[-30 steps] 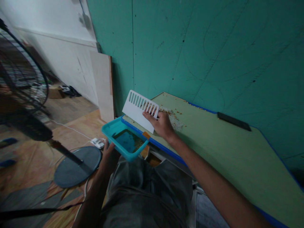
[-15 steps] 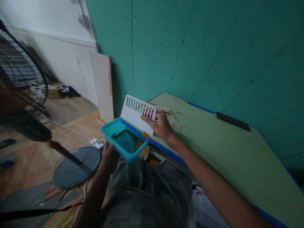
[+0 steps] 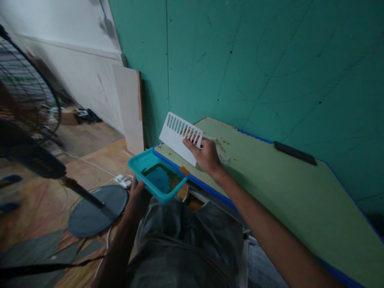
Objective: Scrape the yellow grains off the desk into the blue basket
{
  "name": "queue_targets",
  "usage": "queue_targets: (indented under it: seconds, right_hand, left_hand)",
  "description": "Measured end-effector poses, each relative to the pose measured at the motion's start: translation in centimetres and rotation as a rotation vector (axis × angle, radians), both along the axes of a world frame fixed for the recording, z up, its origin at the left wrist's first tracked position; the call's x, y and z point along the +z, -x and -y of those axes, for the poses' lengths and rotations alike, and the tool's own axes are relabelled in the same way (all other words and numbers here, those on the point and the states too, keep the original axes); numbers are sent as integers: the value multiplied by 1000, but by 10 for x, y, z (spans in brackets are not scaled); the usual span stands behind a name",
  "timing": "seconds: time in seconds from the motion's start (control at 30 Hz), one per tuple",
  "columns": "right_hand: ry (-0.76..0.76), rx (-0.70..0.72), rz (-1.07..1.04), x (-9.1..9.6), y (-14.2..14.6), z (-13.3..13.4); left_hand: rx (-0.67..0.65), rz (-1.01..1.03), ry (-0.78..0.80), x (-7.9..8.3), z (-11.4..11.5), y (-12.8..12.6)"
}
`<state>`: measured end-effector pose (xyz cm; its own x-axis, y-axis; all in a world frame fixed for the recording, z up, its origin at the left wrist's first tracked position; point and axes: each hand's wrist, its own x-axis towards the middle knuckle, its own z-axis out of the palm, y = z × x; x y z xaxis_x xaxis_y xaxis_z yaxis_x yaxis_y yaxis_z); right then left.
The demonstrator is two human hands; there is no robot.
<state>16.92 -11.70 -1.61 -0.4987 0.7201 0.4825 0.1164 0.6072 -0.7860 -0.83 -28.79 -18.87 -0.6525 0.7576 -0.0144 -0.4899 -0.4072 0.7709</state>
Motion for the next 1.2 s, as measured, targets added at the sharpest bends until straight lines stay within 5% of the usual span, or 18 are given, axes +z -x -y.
queue_targets:
  seconds: [1.2]
  right_hand:
    - [60, 136, 28, -3, 2, 8]
  left_hand:
    - [7, 7, 33, 2, 1, -3]
